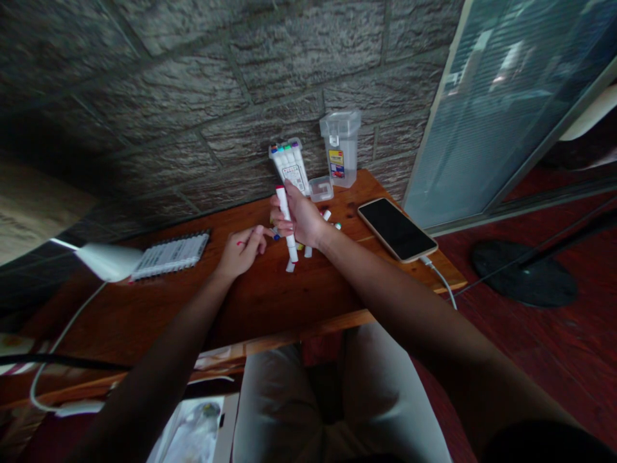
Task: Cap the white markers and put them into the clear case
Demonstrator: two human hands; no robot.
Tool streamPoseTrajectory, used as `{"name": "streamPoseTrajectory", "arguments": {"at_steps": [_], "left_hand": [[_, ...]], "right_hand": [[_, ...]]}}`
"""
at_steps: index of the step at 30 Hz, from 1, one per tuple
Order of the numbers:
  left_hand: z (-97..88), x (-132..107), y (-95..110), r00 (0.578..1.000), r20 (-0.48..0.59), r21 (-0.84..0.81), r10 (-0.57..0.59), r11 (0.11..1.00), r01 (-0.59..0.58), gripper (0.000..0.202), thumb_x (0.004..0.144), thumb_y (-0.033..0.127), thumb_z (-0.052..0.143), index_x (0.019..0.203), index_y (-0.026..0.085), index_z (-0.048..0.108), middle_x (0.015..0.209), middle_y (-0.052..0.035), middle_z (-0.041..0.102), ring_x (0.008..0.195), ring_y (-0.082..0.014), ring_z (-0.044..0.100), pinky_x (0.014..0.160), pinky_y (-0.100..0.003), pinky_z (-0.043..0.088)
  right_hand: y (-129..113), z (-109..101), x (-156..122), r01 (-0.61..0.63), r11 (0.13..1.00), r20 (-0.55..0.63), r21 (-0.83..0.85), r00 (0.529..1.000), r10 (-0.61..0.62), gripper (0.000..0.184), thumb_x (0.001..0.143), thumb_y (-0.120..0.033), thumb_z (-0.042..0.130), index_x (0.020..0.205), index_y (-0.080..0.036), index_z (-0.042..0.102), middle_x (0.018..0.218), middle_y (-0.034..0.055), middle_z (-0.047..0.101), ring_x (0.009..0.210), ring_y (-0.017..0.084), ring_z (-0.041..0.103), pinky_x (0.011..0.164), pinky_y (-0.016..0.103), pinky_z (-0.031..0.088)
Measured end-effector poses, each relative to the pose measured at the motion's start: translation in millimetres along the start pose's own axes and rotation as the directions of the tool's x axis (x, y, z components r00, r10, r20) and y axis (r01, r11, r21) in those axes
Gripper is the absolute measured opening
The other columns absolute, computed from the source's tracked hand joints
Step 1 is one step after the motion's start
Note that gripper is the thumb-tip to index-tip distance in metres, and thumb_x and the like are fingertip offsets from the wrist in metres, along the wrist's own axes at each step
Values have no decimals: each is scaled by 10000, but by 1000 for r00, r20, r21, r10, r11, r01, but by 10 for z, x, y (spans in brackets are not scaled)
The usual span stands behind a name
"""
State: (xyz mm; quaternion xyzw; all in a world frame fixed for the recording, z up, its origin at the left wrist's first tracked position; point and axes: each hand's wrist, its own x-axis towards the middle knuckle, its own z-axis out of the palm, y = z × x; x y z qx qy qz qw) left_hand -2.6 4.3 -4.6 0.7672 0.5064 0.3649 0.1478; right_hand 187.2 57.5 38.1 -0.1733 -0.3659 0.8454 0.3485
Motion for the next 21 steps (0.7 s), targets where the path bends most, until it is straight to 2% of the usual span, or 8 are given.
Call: {"name": "streamPoseTrajectory", "arguments": {"at_steps": [3, 6, 11, 18, 21], "left_hand": [[0, 3, 17, 1000, -6, -1, 2, 1000, -2, 638, 1042, 636, 343, 886, 182, 763, 554, 9, 584, 531, -134, 562, 615, -266, 450], [-1, 3, 27, 1000, -7, -7, 0, 1000, 0, 644, 1038, 644, 342, 891, 180, 763, 553, 8, 579, 535, -135, 562, 609, -267, 447], [-4, -2, 14, 1000, -4, -3, -8, 1000, 8, 634, 1041, 633, 348, 911, 179, 770, 564, 10, 585, 541, -133, 564, 610, -262, 445], [-8, -6, 4, 1000, -1, 3, -9, 1000, 9, 619, 1046, 616, 353, 931, 182, 780, 567, 8, 594, 545, -133, 570, 619, -260, 455], [-12, -4, 15, 1000, -3, 5, -15, 1000, 15, 637, 1040, 634, 345, 923, 182, 779, 563, 6, 594, 545, -137, 572, 611, -260, 455]], "right_hand": [[-18, -14, -7, -20, 999, 33, 45, 999, 19, 544, 953, -732, 486, 747, -242, 372, 502, -113, 253, 393, 61, 146, 369, 191, 118], [-36, -21, -17, -28, 997, 27, 74, 999, 26, 542, 962, -709, 483, 720, -245, 343, 485, -117, 216, 391, 64, 118, 354, 193, 103], [-67, -36, -29, -22, 994, 5, 103, 1000, 21, 525, 1002, -672, 395, 699, -251, 315, 452, -114, 197, 391, 77, 101, 335, 197, 92], [-100, -26, -63, 23, 998, -13, 65, 1000, -22, 612, 931, -806, 423, 689, -254, 317, 449, -117, 177, 387, 70, 90, 344, 206, 81], [-105, -23, -72, 28, 998, -13, 57, 1000, -27, 611, 939, -804, 406, 690, -254, 317, 451, -116, 175, 387, 70, 90, 347, 205, 84]]}}
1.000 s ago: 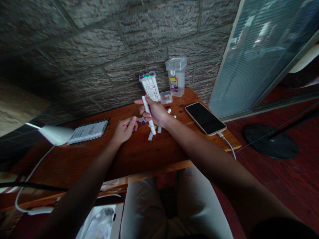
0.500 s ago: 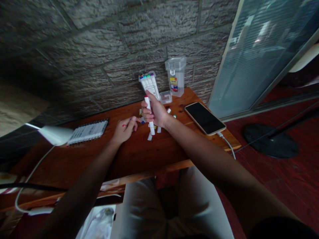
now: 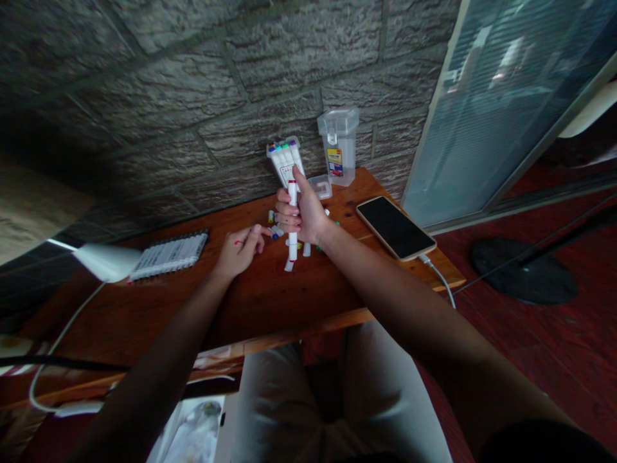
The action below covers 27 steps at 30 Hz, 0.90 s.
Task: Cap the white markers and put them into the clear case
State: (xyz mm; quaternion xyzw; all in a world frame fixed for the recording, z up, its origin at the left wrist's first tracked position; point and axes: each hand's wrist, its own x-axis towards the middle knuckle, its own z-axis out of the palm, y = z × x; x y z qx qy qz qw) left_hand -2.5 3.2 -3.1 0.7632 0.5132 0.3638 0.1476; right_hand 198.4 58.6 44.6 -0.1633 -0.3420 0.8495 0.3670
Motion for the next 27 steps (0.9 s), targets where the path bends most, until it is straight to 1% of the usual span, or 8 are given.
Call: {"name": "streamPoseTrajectory", "arguments": {"at_steps": [3, 8, 12, 16, 18, 21, 24, 27], "left_hand": [[-1, 3, 6, 1000, -1, 5, -7, 1000, 8, 634, 1039, 634, 351, 919, 180, 778, 565, 4, 599, 543, -136, 569, 610, -260, 456], [2, 4, 4, 1000, 3, 4, -12, 1000, 12, 642, 1034, 642, 351, 913, 177, 776, 565, 3, 601, 539, -136, 566, 609, -260, 457], [0, 5, 10, 1000, 3, 2, -13, 1000, 13, 638, 1034, 641, 355, 904, 173, 770, 565, 4, 597, 539, -136, 568, 612, -262, 451], [-3, 7, 24, 1000, 0, 5, -13, 1000, 13, 648, 1028, 658, 348, 878, 181, 761, 557, 5, 592, 538, -140, 567, 622, -267, 456], [-3, 6, 23, 1000, -1, 4, -13, 1000, 13, 652, 1029, 661, 341, 863, 183, 753, 555, 6, 589, 536, -140, 562, 632, -270, 459], [0, 3, 3, 1000, -3, 2, -13, 1000, 13, 641, 1034, 651, 341, 864, 183, 745, 567, 6, 595, 534, -137, 557, 638, -272, 458], [4, 3, -18, 1000, -4, 5, -11, 1000, 11, 637, 1037, 648, 337, 863, 189, 742, 582, 2, 611, 550, -140, 571, 645, -273, 463], [3, 5, -23, 1000, -4, 8, 9, 1000, -9, 628, 1042, 634, 343, 853, 191, 746, 579, 2, 609, 563, -142, 585, 649, -272, 465]], "right_hand": [[-1, -9, 3, 0, 1000, -1, 11, 1000, 0, 579, 968, -755, 396, 692, -254, 312, 444, -116, 168, 389, 73, 87, 344, 199, 86], [-14, -13, -3, 18, 999, 17, 38, 1000, -19, 553, 966, -723, 410, 693, -257, 291, 427, -117, 171, 380, 74, 88, 334, 192, 98], [-23, 23, -22, 27, 999, -10, 41, 1000, -27, 534, 976, -698, 397, 696, -259, 280, 424, -117, 175, 376, 72, 86, 335, 193, 102], [-6, 39, -24, 30, 999, -48, 24, 998, -29, 531, 974, -706, 390, 704, -262, 281, 420, -117, 189, 376, 77, 91, 341, 198, 102], [4, 26, -16, 31, 999, -42, 25, 999, -30, 529, 979, -709, 380, 711, -263, 284, 423, -119, 184, 381, 79, 86, 345, 200, 91], [15, 3, 6, 40, 999, -11, 26, 999, -39, 540, 978, -725, 399, 723, -257, 315, 445, -122, 173, 391, 74, 85, 357, 199, 85], [33, 1, 34, 31, 1000, -13, -2, 999, -31, 546, 964, -736, 453, 740, -247, 367, 472, -120, 205, 398, 66, 118, 372, 202, 115], [69, 25, 61, 19, 999, -37, -33, 999, -20, 487, 977, -661, 527, 763, -237, 419, 498, -107, 286, 407, 65, 194, 392, 208, 169]]}}
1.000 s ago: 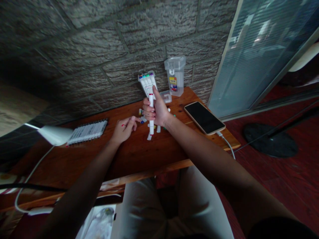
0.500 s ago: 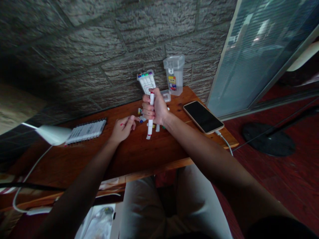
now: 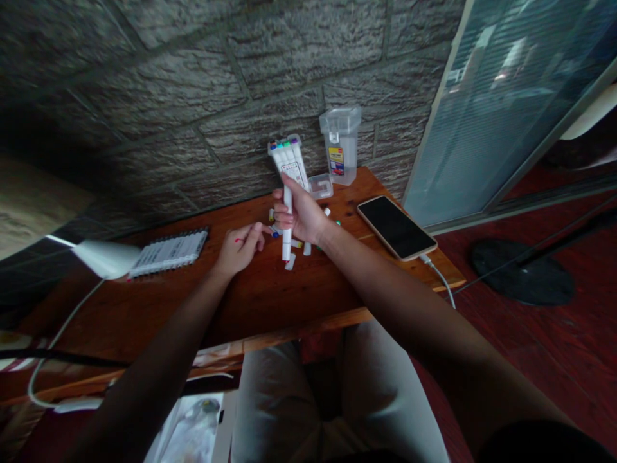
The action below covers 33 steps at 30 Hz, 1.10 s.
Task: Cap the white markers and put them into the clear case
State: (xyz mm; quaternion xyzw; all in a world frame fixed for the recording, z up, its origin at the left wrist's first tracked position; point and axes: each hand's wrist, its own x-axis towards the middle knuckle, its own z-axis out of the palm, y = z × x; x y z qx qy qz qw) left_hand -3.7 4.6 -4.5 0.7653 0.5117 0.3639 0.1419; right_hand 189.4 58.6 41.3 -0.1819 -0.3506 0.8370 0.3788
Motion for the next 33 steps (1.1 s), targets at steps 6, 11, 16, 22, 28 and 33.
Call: {"name": "streamPoseTrajectory", "arguments": {"at_steps": [6, 11, 16, 22, 28, 33], "left_hand": [[-3, -3, -7, 1000, -13, -11, 20, 1000, -20, 608, 1052, 596, 363, 756, 192, 707, 572, -5, 614, 542, -136, 575, 630, -269, 460], [12, -3, -35, 1000, -14, -4, 1, 1000, -1, 660, 1030, 668, 338, 665, 206, 636, 581, -24, 638, 550, -150, 585, 586, -271, 451], [9, -5, -16, 1000, -6, -15, -21, 1000, 21, 704, 1022, 701, 306, 613, 210, 603, 576, -26, 640, 552, -149, 594, 605, -278, 459], [1, 1, 27, 999, -44, 7, -25, 1000, 25, 753, 1020, 712, 269, 618, 207, 656, 552, -38, 623, 566, -172, 612, 602, -296, 459], [-6, -10, 37, 1000, -6, -16, -7, 1000, 7, 616, 1031, 626, 382, 709, 197, 684, 577, -12, 624, 545, -144, 569, 592, -276, 437], [18, -3, 25, 1000, -18, -45, 2, 999, -2, 415, 986, 517, 546, 749, 194, 655, 606, 8, 606, 558, -130, 536, 568, -261, 391]], "right_hand": [[80, 25, 51, 57, 997, -108, -53, 992, -62, 483, 939, -679, 586, 797, -231, 471, 581, -54, 469, 494, 89, 422, 444, 216, 305], [135, -36, 86, 98, 981, -198, -170, 971, -131, 501, 915, -753, 551, 876, -254, 536, 501, -78, 317, 429, 98, 305, 395, 228, 212], [168, -77, 90, 150, 948, -238, -281, 946, -220, 390, 932, -636, 632, 915, -252, 565, 471, -89, 300, 407, 84, 234, 367, 239, 162], [205, -120, 99, 229, 869, -299, -438, 875, -381, 289, 914, -399, 729, 807, -233, 519, 526, -74, 423, 451, 70, 311, 398, 232, 202], [200, -71, 73, 243, 861, -264, -446, 884, -386, 316, 856, -389, 786, 808, -239, 513, 576, -64, 498, 470, 73, 357, 399, 232, 200], [216, -107, 102, 175, 909, -247, -379, 927, -282, 326, 877, -444, 760, 828, -237, 513, 567, -78, 468, 447, 54, 319, 405, 230, 230]]}}
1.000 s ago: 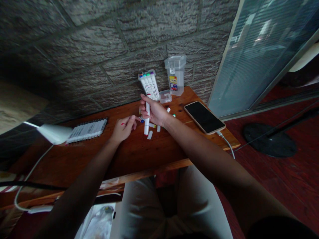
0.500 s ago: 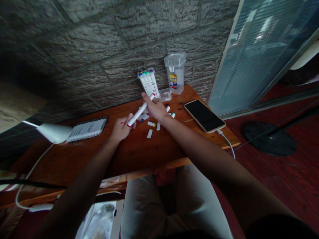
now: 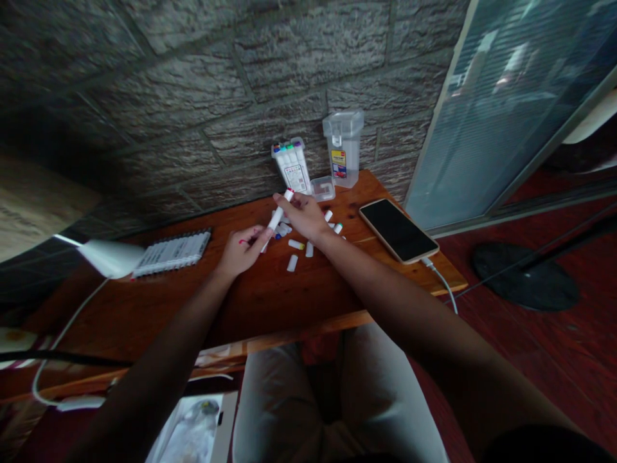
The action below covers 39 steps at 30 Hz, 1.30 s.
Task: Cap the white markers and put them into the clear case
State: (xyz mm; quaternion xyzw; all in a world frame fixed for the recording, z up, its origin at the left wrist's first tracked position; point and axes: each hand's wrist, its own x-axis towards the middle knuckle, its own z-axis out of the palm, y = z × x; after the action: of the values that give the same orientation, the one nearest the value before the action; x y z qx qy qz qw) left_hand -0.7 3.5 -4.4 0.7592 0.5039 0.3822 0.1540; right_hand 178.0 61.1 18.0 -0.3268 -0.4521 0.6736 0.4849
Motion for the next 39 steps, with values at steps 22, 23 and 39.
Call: {"name": "streamPoseTrajectory", "arguments": {"at_steps": [22, 23, 39], "left_hand": [[11, -60, -17, 990, 132, -154, 53, 988, -32, 246, 896, 342, 668, 726, 184, 586, 656, 17, 535, 594, -120, 466, 565, -247, 360], [11, -62, -16, 990, 136, -151, 46, 988, -25, 245, 894, 338, 665, 721, 185, 584, 651, 17, 532, 591, -121, 464, 564, -248, 357], [-51, 147, 3, 879, -260, -743, -400, 664, 82, 444, 778, 593, 813, 764, 183, 641, 461, 73, 473, 414, -69, 377, 449, -209, 295]], "right_hand": [[13, -13, 75, -1, 996, -144, -92, 989, -13, 308, 997, -279, 473, 737, -167, 593, 471, -76, 419, 350, 51, 304, 362, 184, 227], [16, -13, 75, 0, 996, -143, -93, 990, -13, 305, 996, -277, 473, 738, -167, 592, 472, -77, 418, 350, 51, 304, 361, 183, 228], [-15, -81, 27, 55, 986, 199, -156, 980, -23, 130, 868, -264, 695, 826, -186, 600, 623, -34, 671, 433, 50, 437, 417, 173, 308]]}}
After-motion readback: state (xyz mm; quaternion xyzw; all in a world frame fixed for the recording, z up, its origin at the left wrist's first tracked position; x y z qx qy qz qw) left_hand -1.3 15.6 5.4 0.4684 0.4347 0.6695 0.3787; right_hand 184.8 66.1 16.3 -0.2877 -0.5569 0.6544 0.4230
